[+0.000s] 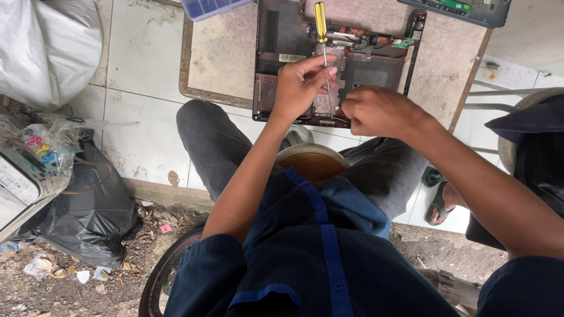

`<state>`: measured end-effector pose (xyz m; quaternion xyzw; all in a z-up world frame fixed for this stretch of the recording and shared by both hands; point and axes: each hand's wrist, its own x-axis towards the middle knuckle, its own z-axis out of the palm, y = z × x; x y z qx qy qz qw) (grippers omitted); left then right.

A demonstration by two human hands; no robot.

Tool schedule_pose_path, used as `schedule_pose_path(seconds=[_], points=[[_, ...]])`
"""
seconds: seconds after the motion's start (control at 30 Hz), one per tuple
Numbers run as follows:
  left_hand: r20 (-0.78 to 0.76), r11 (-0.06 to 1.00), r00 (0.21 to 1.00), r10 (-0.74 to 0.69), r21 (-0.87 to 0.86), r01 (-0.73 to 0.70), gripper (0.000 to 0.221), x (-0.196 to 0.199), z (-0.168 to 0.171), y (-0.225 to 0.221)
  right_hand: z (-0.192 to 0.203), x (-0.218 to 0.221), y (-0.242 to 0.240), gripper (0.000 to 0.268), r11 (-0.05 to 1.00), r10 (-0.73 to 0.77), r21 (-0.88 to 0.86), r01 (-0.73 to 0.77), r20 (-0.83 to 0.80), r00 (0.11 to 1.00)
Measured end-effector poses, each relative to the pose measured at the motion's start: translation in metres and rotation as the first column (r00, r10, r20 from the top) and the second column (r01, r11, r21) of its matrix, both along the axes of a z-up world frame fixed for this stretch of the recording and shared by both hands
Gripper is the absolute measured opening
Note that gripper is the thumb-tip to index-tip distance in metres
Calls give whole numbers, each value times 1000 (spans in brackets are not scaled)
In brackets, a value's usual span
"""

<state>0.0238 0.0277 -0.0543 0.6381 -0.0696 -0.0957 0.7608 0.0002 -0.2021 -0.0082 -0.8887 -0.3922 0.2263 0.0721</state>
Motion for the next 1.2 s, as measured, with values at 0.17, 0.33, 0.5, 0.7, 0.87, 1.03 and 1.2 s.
schedule_pose_path(seconds=[0.17,0.33,0.5,0.7,0.87,1.03,1.2], points=[[-25,999,999,20,-38,-21,31,-4,0,2,54,27,4,10,947,-179,247,206,-126,976],[56,994,993,102,26,-104,28,-10,26,32,63,52,11,18,791,-308,518,325,-121,944],[174,846,849,499,111,-521,34,5,26,81,44,84,41,15,675,-427,613,411,-129,895],[112,790,822,558,230,-568,31,11,-6,110,18,129,79,18,648,-422,684,335,-43,906],[162,811,846,508,242,-533,28,8,-2,109,6,147,76,15,706,-483,615,351,56,874],[214,819,860,464,268,-508,32,3,6,112,-30,165,37,8,749,-496,579,322,168,852],[204,855,879,431,218,-470,32,2,5,114,-30,164,27,13,812,-418,531,241,242,875]])
